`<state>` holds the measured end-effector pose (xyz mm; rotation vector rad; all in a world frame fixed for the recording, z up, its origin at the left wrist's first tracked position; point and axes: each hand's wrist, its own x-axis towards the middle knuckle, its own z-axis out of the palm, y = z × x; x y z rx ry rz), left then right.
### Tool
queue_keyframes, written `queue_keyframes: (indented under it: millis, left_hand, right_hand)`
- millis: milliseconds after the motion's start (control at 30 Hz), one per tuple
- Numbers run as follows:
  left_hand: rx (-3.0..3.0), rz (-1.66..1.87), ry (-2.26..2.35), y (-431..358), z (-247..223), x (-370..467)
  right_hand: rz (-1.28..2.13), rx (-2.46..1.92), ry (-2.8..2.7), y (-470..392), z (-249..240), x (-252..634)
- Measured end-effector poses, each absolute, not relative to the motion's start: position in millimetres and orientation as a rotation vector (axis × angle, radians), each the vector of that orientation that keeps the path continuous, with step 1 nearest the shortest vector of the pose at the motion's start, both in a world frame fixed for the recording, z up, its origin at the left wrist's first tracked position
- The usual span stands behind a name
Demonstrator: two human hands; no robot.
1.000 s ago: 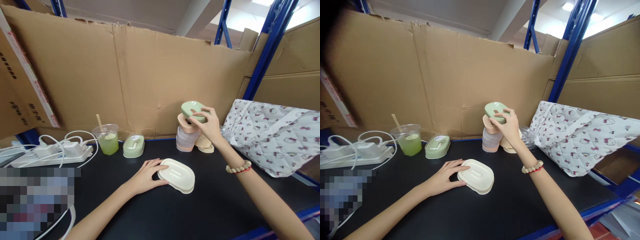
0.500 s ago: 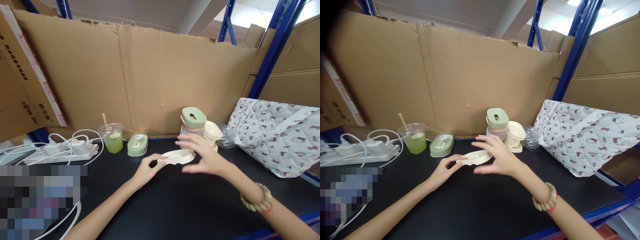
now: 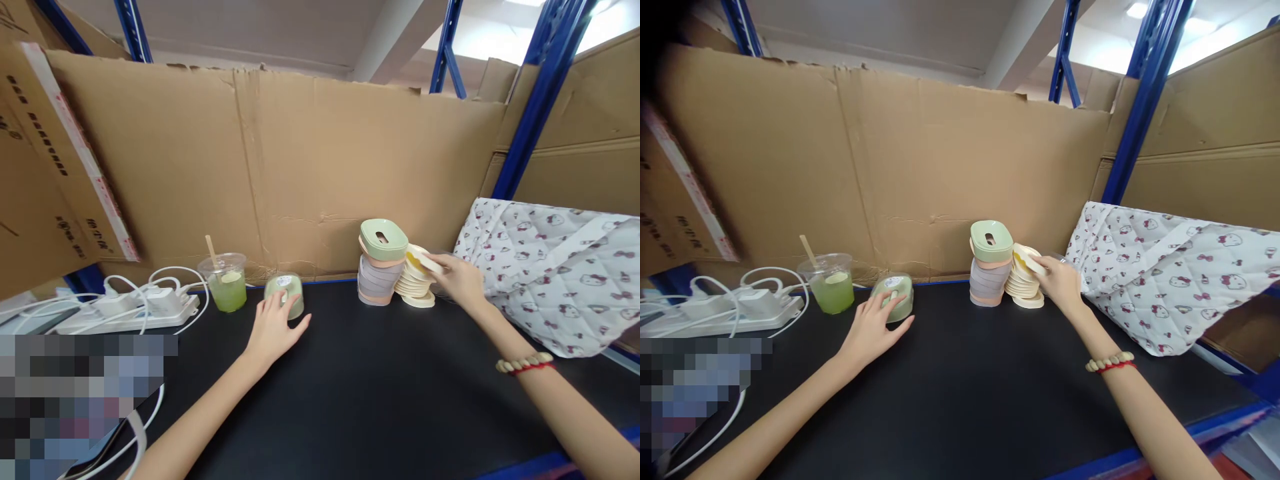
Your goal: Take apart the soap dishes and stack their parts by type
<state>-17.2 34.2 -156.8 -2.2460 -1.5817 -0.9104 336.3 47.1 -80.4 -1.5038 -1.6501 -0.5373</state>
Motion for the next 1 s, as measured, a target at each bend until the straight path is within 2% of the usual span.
queue_keyframes:
  millis: [167, 367, 467, 633, 767, 867, 1000]
  left_hand:
    - [-2.441, -0.938, -1.398, 26.2, -153.8, -7.0]
    - [-2.562, -0.894, -1.511, 17.8, -159.8, 1.9]
    - [-2.557, -1.028, -1.543, 0.7, -159.8, 15.5]
    - [-2.864, -1.079, -1.503, -1.8, -156.3, 14.5]
    - [-3.18, -1.103, -1.622, 17.9, -155.1, -2.0]
    - [-3.245, -1.119, -1.647, 23.0, -156.1, -6.0]
    - [-3.165, -0.986, -1.631, 16.7, -155.9, -1.7]
  right_hand:
    - [-0.335, -1.39, -1.831, 58.1, -89.4, 342.0]
    - [-0.488, -1.018, -1.568, 20.7, -85.1, 288.3]
    - [-0.207, -1.013, -1.892, -4.5, -96.0, 240.3]
    - [0.388, -1.36, -2.294, -12.9, -125.4, 199.2]
    - [0.561, -1.128, -2.315, -3.0, -137.1, 207.6]
    - [0.475, -0.903, -2.241, -3.0, -128.3, 218.0]
    - [-0.264, -0.832, -1.865, -1.4, -91.2, 245.6]
